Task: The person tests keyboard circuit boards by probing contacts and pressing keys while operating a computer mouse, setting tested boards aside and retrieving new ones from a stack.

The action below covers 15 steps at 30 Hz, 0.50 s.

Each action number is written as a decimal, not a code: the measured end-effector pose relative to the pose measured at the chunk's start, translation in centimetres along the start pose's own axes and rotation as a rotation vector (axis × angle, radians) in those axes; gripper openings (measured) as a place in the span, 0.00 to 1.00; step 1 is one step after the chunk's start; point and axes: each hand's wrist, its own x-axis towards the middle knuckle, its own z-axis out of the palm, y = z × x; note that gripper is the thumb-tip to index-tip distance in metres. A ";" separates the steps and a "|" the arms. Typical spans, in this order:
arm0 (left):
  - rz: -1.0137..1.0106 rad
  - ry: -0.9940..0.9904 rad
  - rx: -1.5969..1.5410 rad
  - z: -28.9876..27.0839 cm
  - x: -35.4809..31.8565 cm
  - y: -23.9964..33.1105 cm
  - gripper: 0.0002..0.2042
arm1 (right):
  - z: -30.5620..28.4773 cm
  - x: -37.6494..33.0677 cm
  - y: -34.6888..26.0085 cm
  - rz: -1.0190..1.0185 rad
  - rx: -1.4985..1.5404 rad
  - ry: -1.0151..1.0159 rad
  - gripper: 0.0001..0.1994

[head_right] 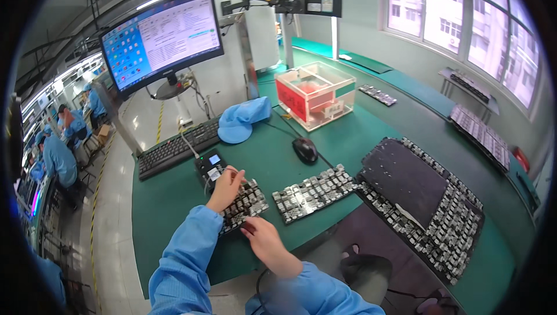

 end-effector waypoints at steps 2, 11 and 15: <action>-0.057 -0.028 -0.093 -0.3 -0.4 1.5 0.11 | 1.2 -0.1 0.6 -0.161 -0.244 -0.019 0.09; -0.042 -0.254 -0.168 0.8 -0.1 5.3 0.11 | -7.5 -11.9 -13.8 -0.366 -0.399 0.393 0.11; 0.230 -0.255 0.246 5.0 -1.7 4.4 0.13 | -13.5 -19.2 -25.6 -0.687 -0.243 0.553 0.10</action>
